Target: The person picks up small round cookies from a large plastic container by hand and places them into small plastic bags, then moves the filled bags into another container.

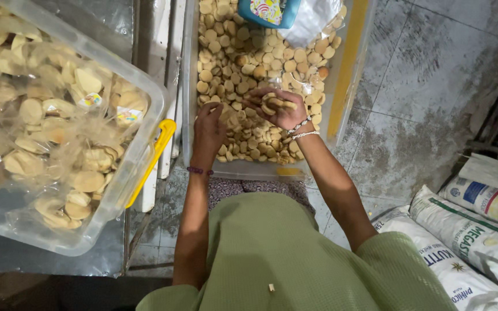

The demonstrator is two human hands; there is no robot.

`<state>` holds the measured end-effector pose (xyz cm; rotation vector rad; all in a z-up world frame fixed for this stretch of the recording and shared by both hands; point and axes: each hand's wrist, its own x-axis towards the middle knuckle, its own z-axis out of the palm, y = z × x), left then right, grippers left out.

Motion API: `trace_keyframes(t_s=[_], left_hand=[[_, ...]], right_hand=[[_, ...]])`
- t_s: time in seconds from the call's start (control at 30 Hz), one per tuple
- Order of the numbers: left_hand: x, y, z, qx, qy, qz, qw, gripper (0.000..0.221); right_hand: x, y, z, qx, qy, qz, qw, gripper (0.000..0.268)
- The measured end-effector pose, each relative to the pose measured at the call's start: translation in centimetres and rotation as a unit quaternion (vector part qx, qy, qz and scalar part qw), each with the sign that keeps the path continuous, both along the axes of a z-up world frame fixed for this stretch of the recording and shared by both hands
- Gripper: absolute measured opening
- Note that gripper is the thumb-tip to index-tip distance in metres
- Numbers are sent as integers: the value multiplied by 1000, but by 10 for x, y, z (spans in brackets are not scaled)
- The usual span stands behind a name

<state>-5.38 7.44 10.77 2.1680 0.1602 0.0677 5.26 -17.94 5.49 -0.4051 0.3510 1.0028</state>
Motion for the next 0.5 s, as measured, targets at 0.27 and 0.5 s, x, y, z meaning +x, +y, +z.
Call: trace_keyframes(t_s=[0.27,0.5], left_hand=[[6,-4,-4,-63,67,8,996,43],[6,0,-5,-52,36,4,998,46]], right_hand=[[13,3,0,34,-34,20,999,56],[21,12,2,17,-39,66,997,65]])
